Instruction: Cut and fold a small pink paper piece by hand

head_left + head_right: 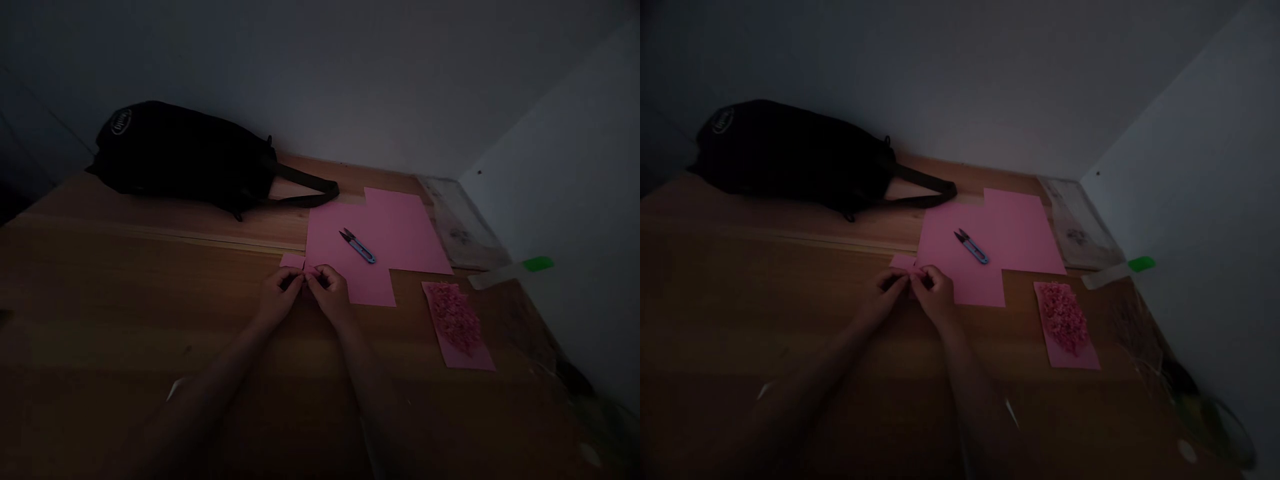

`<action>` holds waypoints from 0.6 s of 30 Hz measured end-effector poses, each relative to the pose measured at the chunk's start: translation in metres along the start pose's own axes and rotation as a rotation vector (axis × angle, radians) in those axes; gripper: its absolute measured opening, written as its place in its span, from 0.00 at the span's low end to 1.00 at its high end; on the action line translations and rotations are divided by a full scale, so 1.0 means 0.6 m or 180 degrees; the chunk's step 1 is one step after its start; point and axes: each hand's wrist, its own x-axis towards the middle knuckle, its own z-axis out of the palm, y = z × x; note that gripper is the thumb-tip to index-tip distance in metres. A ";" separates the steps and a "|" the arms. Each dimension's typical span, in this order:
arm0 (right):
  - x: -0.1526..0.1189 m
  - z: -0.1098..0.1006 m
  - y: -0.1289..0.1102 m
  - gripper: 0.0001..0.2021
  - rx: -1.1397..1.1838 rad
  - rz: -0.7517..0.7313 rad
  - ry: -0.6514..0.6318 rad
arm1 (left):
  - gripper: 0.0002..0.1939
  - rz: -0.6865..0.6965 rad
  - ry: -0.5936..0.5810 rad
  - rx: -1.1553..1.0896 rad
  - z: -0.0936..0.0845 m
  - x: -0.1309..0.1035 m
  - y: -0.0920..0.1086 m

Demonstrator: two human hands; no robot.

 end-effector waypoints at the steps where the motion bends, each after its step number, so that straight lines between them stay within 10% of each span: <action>1: 0.000 0.000 0.000 0.08 0.0006 -0.0008 -0.0006 | 0.06 -0.0019 0.0002 -0.0012 0.000 0.000 0.000; 18: 0.000 0.001 0.002 0.07 -0.0006 -0.0042 -0.0004 | 0.06 0.0026 0.0029 -0.0010 0.000 0.001 -0.002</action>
